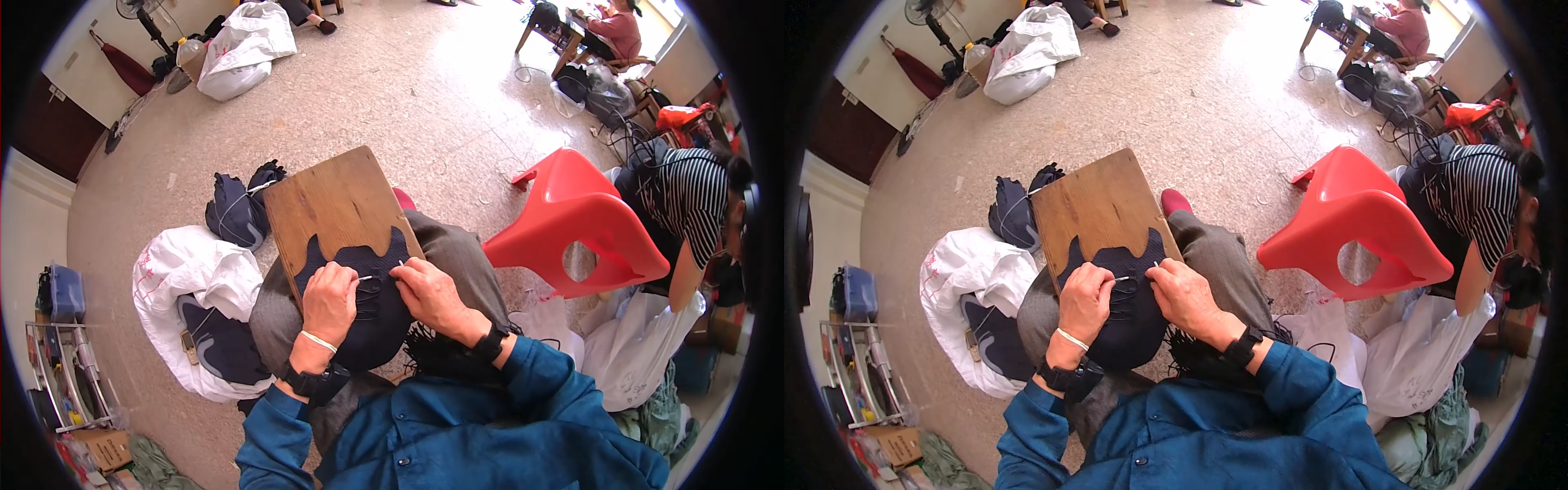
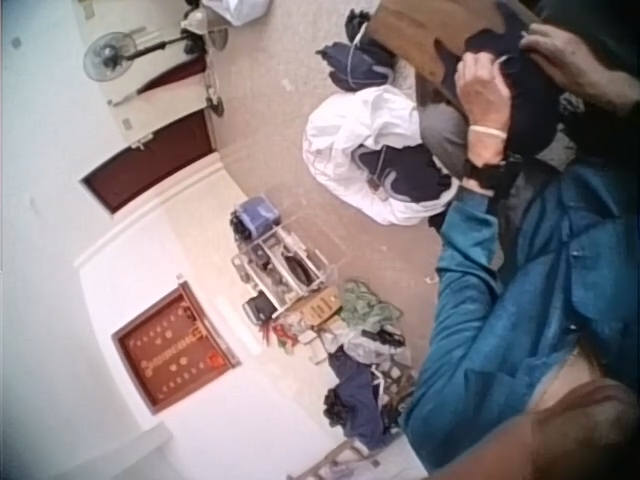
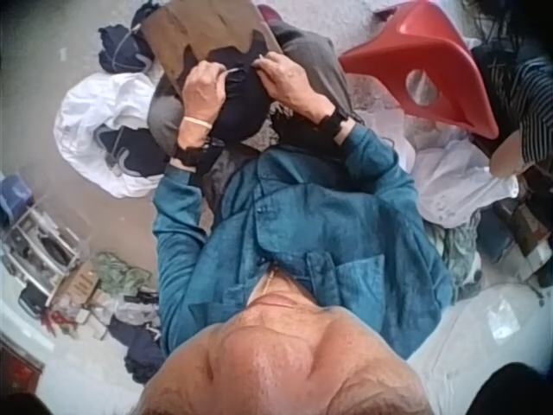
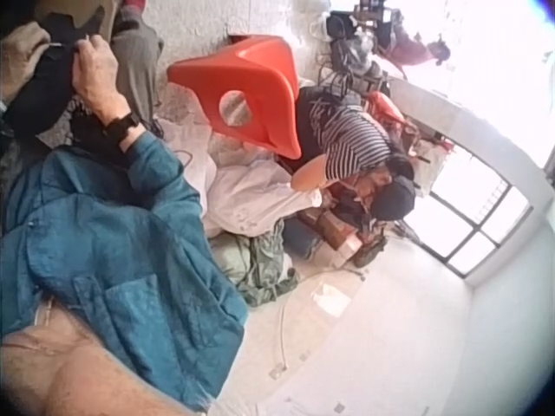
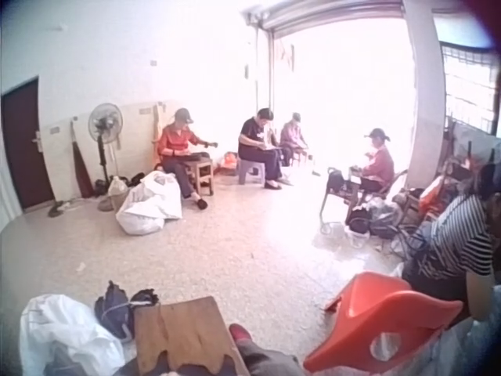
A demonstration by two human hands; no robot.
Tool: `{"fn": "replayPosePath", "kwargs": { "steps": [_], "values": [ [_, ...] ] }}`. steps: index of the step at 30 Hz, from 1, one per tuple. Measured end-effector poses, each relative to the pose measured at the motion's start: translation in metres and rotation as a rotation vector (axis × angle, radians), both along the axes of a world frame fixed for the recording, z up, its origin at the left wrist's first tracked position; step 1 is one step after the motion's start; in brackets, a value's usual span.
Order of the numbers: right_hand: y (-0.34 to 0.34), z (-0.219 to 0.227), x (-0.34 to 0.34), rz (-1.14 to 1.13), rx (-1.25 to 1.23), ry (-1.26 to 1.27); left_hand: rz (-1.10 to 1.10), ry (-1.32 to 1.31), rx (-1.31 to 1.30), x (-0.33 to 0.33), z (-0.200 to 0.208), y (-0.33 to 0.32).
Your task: The recorder is manually lacing or stitching a dark blue shoe upper component using a needle and thread on a wooden board placed on their lap.
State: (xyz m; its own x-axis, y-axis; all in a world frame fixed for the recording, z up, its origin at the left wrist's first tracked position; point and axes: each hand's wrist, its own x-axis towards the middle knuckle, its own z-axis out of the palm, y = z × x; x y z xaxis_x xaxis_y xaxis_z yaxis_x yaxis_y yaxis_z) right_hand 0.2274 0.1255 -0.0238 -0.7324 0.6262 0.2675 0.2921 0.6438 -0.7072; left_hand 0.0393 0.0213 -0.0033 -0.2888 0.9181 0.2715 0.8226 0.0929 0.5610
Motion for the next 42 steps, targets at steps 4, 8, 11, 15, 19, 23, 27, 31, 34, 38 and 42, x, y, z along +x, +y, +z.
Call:
{"fn": "replayPosePath", "kwargs": {
  "steps": [4,8,11,15,19,23,27,31,34,38,42],
  "values": [
    [0.001,0.000,-0.002,0.020,0.037,-0.013,-0.055,0.057,-0.005,-0.004,-0.003,0.003],
    [0.002,0.001,-0.005,0.028,0.052,-0.003,-0.084,0.186,-0.030,-0.004,-0.005,0.007],
    [0.005,-0.001,-0.005,0.035,0.059,0.012,-0.053,0.217,0.010,-0.006,-0.002,0.012],
    [0.007,-0.002,-0.005,0.059,0.057,0.010,-0.069,0.193,0.015,-0.009,-0.005,0.012],
    [0.008,-0.003,-0.005,0.053,0.045,-0.009,-0.126,0.066,0.008,-0.017,-0.008,0.007],
    [0.007,-0.004,-0.008,0.049,0.074,0.007,-0.113,-0.034,0.028,-0.014,-0.015,0.008],
    [0.006,-0.006,-0.008,0.066,0.080,-0.007,-0.170,-0.138,0.076,-0.015,-0.020,0.010],
    [0.007,0.001,-0.009,0.101,0.088,-0.081,-0.243,0.039,0.086,-0.017,-0.016,0.009],
    [0.008,0.004,-0.010,0.092,0.119,0.069,-0.226,0.072,0.083,-0.015,-0.017,0.007],
    [0.004,-0.009,-0.014,0.182,0.097,0.040,-0.195,-0.023,0.075,-0.013,-0.018,0.005],
    [0.005,-0.009,-0.013,0.166,0.141,0.001,-0.192,-0.055,0.058,-0.015,-0.020,0.007]
  ]
}}
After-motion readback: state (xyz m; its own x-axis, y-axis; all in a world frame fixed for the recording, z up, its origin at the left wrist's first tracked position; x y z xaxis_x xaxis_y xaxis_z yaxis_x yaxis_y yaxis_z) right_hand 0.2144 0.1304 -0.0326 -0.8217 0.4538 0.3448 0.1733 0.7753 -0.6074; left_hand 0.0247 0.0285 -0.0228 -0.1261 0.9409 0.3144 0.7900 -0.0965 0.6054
